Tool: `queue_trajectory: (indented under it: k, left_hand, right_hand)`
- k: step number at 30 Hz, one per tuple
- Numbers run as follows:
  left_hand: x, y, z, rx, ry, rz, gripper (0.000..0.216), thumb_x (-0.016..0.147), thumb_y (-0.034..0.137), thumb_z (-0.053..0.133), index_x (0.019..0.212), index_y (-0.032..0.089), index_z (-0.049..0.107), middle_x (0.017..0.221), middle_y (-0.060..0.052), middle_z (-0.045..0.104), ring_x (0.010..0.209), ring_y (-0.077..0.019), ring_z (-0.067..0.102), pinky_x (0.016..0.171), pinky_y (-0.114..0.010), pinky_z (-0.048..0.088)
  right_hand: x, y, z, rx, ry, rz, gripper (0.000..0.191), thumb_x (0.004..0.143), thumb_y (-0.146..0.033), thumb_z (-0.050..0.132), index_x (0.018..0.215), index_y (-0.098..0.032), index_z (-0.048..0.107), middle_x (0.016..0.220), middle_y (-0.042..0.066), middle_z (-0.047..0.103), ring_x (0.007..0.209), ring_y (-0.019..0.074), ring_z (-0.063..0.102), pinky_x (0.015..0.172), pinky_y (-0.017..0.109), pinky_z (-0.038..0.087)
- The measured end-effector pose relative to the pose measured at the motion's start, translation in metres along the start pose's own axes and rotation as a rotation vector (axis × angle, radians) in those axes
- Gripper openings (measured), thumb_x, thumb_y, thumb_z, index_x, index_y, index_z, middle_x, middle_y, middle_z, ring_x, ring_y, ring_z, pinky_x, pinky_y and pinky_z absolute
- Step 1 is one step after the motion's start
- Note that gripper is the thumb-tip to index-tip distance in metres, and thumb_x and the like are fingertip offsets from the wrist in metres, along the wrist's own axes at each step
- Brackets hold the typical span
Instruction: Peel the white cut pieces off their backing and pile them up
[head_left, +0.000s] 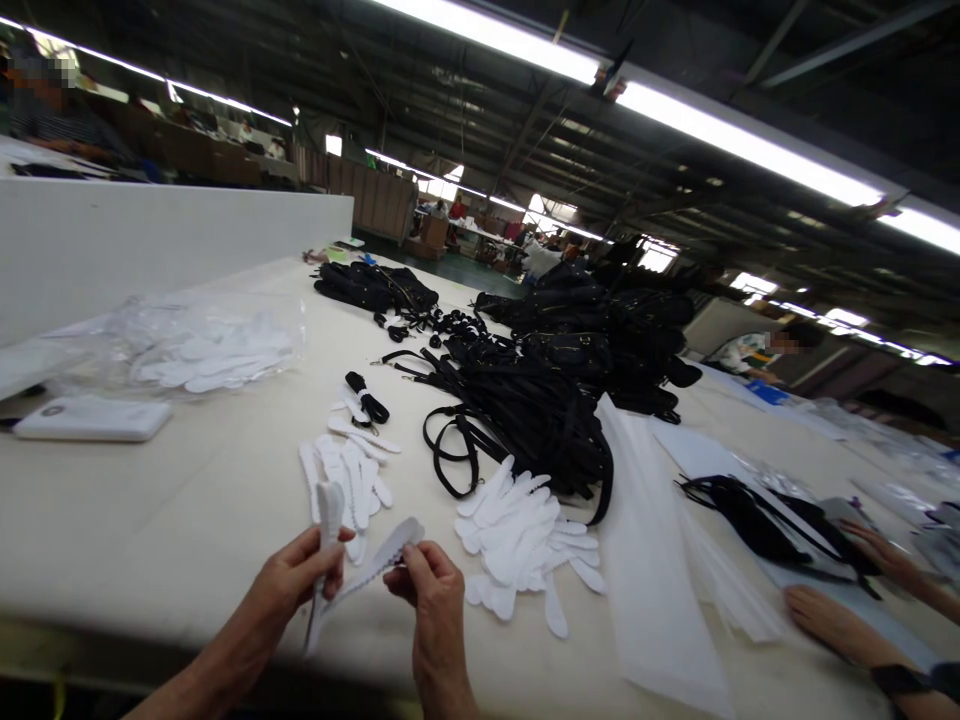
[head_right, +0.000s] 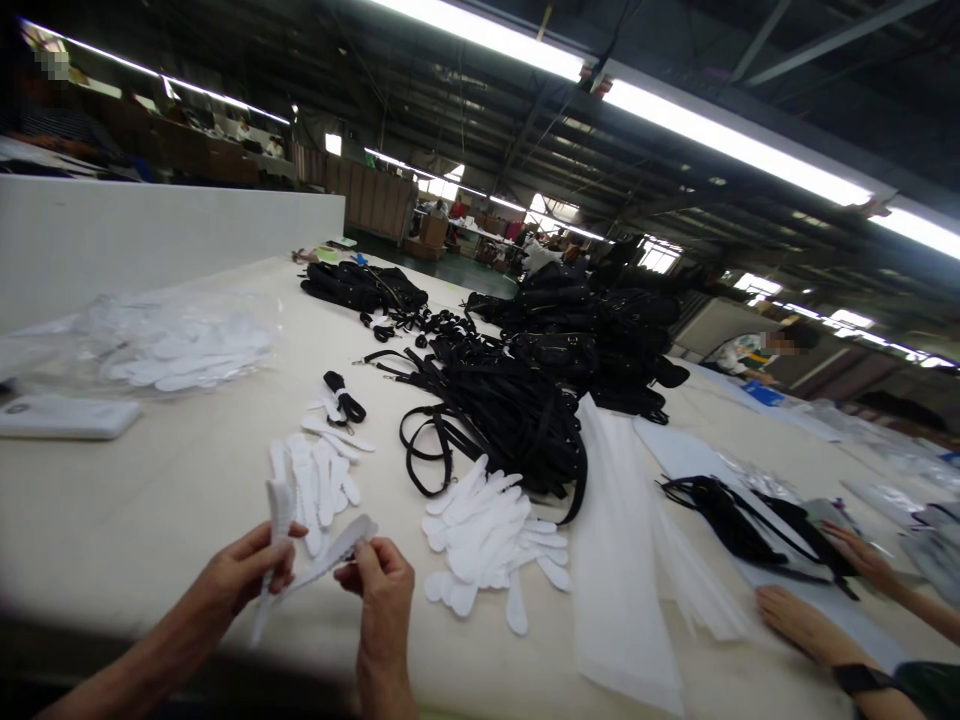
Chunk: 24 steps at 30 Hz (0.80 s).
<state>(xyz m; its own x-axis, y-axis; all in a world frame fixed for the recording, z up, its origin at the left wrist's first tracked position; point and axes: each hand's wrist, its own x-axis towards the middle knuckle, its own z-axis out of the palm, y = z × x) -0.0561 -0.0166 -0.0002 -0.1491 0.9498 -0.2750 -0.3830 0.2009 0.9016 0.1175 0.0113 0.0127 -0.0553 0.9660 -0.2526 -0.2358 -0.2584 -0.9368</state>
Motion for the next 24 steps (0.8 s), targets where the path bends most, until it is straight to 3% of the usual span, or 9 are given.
queue_trajectory:
  k: [5, 11, 15, 20, 24]
  left_hand:
    - [0.0, -0.009, 0.01, 0.133, -0.124, -0.02, 0.052, 0.066, 0.051, 0.08, 0.101, 0.015, 0.069, 0.059, 0.003, 0.063, 0.041, -0.0088, 0.046, 0.042, -0.022, 0.032]
    - [0.003, -0.021, 0.004, 0.101, -0.241, -0.08, 0.05, 0.067, 0.053, 0.079, 0.098, 0.015, 0.068, 0.065, -0.001, 0.067, 0.045, -0.0097, 0.047, 0.043, -0.022, 0.032]
    - [0.005, -0.024, 0.001, 0.109, -0.21, -0.085, 0.046, 0.06, 0.052, 0.082, 0.083, 0.015, 0.068, 0.05, 0.003, 0.06, 0.04, -0.0115, 0.048, 0.042, -0.023, 0.033]
    - [0.001, -0.01, 0.004, 0.155, -0.041, -0.048, 0.033, 0.066, 0.046, 0.078, 0.073, 0.016, 0.068, 0.049, 0.003, 0.06, 0.041, -0.0106, 0.049, 0.052, -0.026, 0.043]
    - [0.0, -0.01, 0.006, 0.157, -0.093, -0.07, 0.037, 0.065, 0.049, 0.078, 0.078, 0.016, 0.07, 0.048, 0.004, 0.059, 0.04, -0.0111, 0.049, 0.05, -0.026, 0.044]
  right_hand:
    - [-0.008, -0.003, 0.01, -0.125, -0.114, -0.067, 0.028, 0.077, -0.041, 0.072, 0.071, -0.015, 0.068, 0.058, 0.0, 0.063, 0.056, 0.0127, 0.059, 0.059, 0.024, 0.05]
    - [-0.008, -0.001, 0.01, -0.141, -0.104, -0.093, 0.022, 0.076, -0.035, 0.072, 0.072, -0.014, 0.068, 0.061, 0.0, 0.063, 0.057, 0.0129, 0.06, 0.057, 0.023, 0.05]
    - [-0.008, 0.001, 0.011, -0.139, -0.084, -0.105, 0.022, 0.075, -0.035, 0.073, 0.072, -0.014, 0.068, 0.062, 0.0, 0.064, 0.057, 0.0136, 0.061, 0.057, 0.024, 0.051]
    - [-0.009, 0.0, 0.012, -0.135, -0.096, -0.104, 0.024, 0.077, -0.037, 0.073, 0.073, -0.015, 0.068, 0.064, 0.0, 0.065, 0.06, 0.0138, 0.061, 0.06, 0.025, 0.052]
    - [-0.007, 0.001, 0.009, -0.135, -0.084, -0.098, 0.023, 0.078, -0.037, 0.072, 0.073, -0.015, 0.068, 0.064, 0.0, 0.065, 0.061, 0.0139, 0.061, 0.061, 0.025, 0.052]
